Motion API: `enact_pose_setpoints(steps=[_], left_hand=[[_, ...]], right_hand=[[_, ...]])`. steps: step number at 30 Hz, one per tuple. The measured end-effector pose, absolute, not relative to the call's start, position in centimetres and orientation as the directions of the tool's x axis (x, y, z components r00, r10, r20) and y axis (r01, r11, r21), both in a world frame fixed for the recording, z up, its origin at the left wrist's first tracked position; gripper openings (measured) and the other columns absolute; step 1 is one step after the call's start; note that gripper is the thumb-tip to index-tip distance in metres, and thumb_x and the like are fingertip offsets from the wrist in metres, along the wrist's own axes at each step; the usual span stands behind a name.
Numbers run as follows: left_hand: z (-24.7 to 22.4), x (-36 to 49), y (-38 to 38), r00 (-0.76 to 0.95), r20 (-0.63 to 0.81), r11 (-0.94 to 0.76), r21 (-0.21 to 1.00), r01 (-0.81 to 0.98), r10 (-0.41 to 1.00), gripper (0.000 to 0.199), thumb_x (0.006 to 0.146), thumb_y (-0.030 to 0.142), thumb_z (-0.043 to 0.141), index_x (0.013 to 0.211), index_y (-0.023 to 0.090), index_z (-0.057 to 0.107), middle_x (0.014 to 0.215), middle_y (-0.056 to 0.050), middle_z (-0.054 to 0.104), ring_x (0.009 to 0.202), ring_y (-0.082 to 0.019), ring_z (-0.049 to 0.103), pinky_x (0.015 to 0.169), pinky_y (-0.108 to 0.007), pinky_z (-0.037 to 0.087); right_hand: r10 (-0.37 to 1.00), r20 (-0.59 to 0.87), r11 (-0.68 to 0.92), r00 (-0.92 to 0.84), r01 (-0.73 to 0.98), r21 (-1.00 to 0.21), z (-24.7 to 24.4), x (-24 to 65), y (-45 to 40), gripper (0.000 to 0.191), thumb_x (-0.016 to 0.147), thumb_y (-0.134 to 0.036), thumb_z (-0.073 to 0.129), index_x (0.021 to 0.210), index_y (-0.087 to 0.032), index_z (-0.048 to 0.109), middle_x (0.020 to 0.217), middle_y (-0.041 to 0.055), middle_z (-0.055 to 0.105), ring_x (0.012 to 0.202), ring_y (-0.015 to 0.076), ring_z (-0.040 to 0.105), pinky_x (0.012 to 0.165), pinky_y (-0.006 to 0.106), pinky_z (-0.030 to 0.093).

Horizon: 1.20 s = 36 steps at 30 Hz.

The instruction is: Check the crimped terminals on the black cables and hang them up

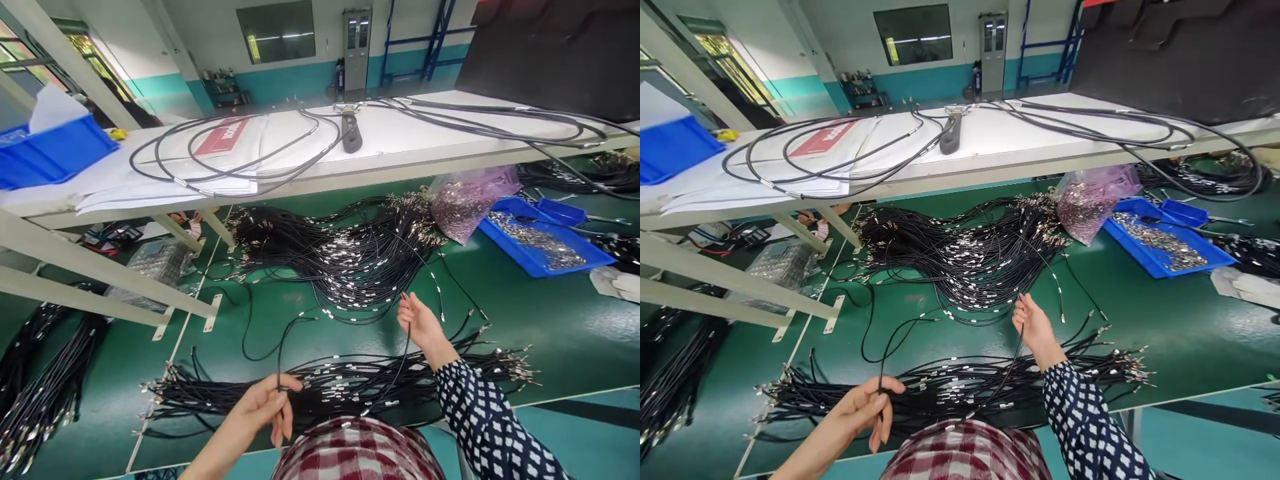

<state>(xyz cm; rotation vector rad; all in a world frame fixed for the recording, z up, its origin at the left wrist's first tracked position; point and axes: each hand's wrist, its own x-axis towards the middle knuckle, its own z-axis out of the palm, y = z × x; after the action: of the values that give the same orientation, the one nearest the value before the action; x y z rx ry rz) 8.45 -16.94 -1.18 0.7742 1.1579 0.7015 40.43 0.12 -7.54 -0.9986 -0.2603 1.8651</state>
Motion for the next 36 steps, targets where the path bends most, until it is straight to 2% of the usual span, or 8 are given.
enact_pose_setpoints(steps=[3, 5, 8, 11, 17, 23, 29, 36], left_hand=[[0.2, 8.8, -17.3, 0.267, -0.460, 0.444, 0.888, 0.120, 0.847, 0.038, 0.090, 0.052, 0.052, 0.105, 0.019, 0.062, 0.069, -0.005, 0.064, 0.059, -0.015, 0.055, 0.058, -0.026, 0.043], [1.5, 10.0, -17.1, 0.307, -0.437, 0.361, 0.891, 0.275, 0.845, 0.037, 0.094, 0.050, 0.045, 0.107, 0.020, 0.063, 0.076, -0.005, 0.064, 0.068, -0.017, 0.055, 0.066, -0.028, 0.044], [3.1, 11.9, -16.1, 0.363, -0.422, 0.220, 0.848, 0.482, 0.831, 0.034, 0.097, 0.045, 0.039, 0.106, 0.023, 0.063, 0.082, -0.005, 0.065, 0.080, -0.020, 0.056, 0.076, -0.029, 0.042], [2.9, 13.1, -15.3, 0.385, -0.433, 0.127, 0.782, 0.610, 0.815, 0.032, 0.097, 0.041, 0.038, 0.100, 0.023, 0.064, 0.081, -0.004, 0.064, 0.079, -0.020, 0.057, 0.075, -0.028, 0.041], [0.5, 12.0, -14.5, 0.350, -0.487, 0.090, 0.674, 0.733, 0.800, 0.026, 0.094, 0.029, 0.039, 0.098, 0.020, 0.064, 0.076, -0.003, 0.064, 0.075, -0.019, 0.057, 0.071, -0.027, 0.041], [6.0, 12.3, -11.4, 0.206, -0.202, 0.073, 0.860, 0.505, 0.957, 0.033, 0.089, 0.032, 0.055, 0.121, 0.024, 0.055, 0.108, -0.005, 0.063, 0.089, -0.018, 0.056, 0.077, -0.028, 0.043], [9.6, 16.1, -9.8, 0.015, -0.024, 0.023, 0.998, 0.066, 1.000, 0.016, 0.090, 0.034, 0.058, 0.091, 0.018, 0.062, 0.070, 0.000, 0.060, 0.061, -0.012, 0.052, 0.057, -0.023, 0.043], [9.1, 16.5, -12.1, 0.082, -0.135, 0.133, 0.990, 0.037, 0.987, 0.017, 0.091, 0.030, 0.057, 0.083, 0.015, 0.061, 0.056, 0.004, 0.052, 0.052, -0.009, 0.044, 0.052, -0.020, 0.036]], right_hand=[[0.816, -0.466, -0.569, -0.341, -0.616, -0.545, -5.6, 38.8, 0.0, 0.015, 0.090, -0.027, 0.064, 0.095, -0.013, 0.063, 0.045, -0.0101, 0.036, 0.035, 0.0046, 0.027, 0.032, 0.011, 0.025], [0.794, -0.434, -0.607, -0.424, -0.565, -0.559, -3.9, 36.7, -1.0, 0.019, 0.087, -0.023, 0.069, 0.099, -0.009, 0.065, 0.049, -0.0066, 0.046, 0.037, 0.0030, 0.023, 0.032, 0.012, 0.020], [0.789, -0.376, -0.607, -0.486, -0.518, -0.603, -0.8, 33.5, -2.6, 0.028, 0.090, -0.029, 0.065, 0.110, -0.008, 0.065, 0.081, 0.0111, 0.068, 0.040, 0.0005, 0.019, 0.034, 0.012, 0.016], [0.808, -0.254, -0.549, -0.532, -0.522, -0.652, 2.1, 31.6, -3.6, 0.035, 0.096, -0.037, 0.055, 0.120, -0.013, 0.062, 0.101, 0.0193, 0.068, 0.042, 0.0007, 0.014, 0.036, 0.015, 0.012], [0.896, -0.151, -0.398, -0.418, -0.603, -0.691, 3.7, 30.7, -5.5, 0.029, 0.093, -0.043, 0.059, 0.096, -0.015, 0.068, 0.067, -0.0004, 0.055, 0.044, 0.0027, 0.016, 0.041, 0.019, 0.013], [0.886, -0.123, -0.354, -0.447, -0.480, -0.802, 2.3, 29.4, -8.6, 0.032, 0.090, -0.047, 0.062, 0.084, -0.015, 0.063, 0.067, -0.0013, 0.054, 0.043, 0.0023, 0.020, 0.042, 0.021, 0.012], [0.864, -0.151, -0.367, -0.481, -0.396, -0.841, 1.3, 28.5, -11.1, 0.036, 0.089, -0.050, 0.062, 0.079, -0.015, 0.060, 0.054, -0.0078, 0.034, 0.043, 0.0036, 0.018, 0.041, 0.020, 0.013], [0.936, -0.121, -0.271, -0.330, -0.458, -0.847, 4.4, 31.8, -9.4, 0.026, 0.088, -0.044, 0.065, 0.097, -0.019, 0.065, 0.069, -0.0047, 0.047, 0.045, 0.0022, 0.021, 0.040, 0.019, 0.015]])
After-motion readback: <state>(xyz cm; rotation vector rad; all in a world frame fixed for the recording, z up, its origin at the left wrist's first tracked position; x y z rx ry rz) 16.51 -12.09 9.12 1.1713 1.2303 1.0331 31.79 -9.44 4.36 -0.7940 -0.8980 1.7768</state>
